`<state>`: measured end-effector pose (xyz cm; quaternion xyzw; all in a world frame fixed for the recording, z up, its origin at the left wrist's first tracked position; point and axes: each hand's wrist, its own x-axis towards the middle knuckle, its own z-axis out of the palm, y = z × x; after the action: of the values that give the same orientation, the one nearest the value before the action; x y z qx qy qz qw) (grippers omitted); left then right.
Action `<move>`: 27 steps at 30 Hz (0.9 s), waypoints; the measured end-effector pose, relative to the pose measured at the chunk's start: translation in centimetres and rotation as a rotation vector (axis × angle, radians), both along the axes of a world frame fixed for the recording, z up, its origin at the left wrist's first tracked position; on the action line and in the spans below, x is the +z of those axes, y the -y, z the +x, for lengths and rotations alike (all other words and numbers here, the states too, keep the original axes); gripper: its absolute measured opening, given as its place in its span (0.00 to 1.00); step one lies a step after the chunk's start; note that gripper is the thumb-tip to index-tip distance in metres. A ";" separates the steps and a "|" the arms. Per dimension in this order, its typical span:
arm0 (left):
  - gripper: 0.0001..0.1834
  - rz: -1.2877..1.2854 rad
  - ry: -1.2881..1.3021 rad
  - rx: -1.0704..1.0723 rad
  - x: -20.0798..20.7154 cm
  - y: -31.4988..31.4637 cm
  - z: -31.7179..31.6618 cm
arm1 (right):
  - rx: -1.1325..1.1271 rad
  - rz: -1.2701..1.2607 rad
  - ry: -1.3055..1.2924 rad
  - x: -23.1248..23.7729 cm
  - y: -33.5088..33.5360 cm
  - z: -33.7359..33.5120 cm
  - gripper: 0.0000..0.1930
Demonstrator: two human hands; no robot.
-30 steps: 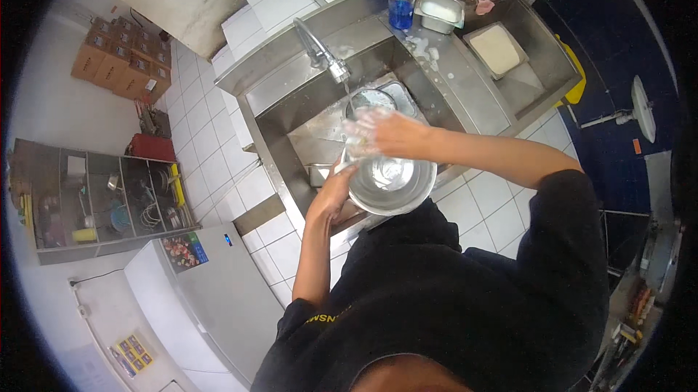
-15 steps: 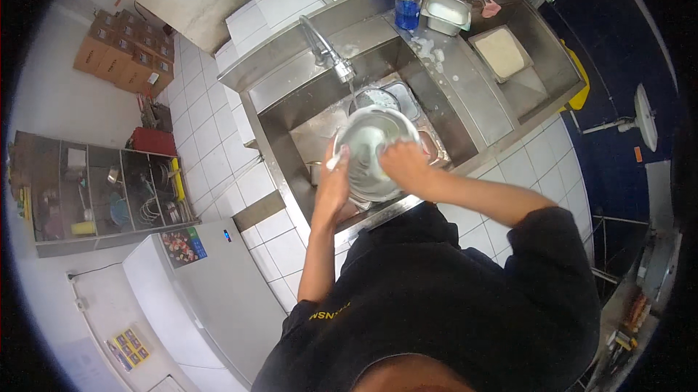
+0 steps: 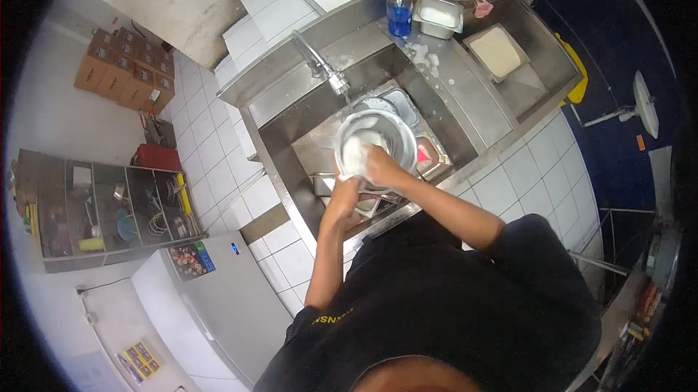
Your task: The person washes items in a sink, using a sponge and a brush to scrub metal containers, lids, and a bowl.
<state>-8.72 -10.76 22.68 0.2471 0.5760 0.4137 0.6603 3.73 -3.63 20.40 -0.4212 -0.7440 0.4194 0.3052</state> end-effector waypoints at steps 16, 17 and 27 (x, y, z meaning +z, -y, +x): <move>0.19 -0.160 0.155 0.216 0.7 1.6 -2.9 | 0.719 -0.022 0.446 7.3 3.0 4.6 0.17; 0.19 -0.163 0.148 0.222 -0.6 2.0 -3.8 | 0.832 0.104 0.826 7.9 2.4 4.6 0.15; 0.32 -0.133 0.067 -0.020 1.1 0.4 -0.3 | 0.457 0.498 0.922 2.9 -0.1 3.3 0.21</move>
<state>-9.02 -11.14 23.73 0.1944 0.5774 0.3759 0.6982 6.98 -3.58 23.30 -0.3044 -0.9488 0.0597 -0.0593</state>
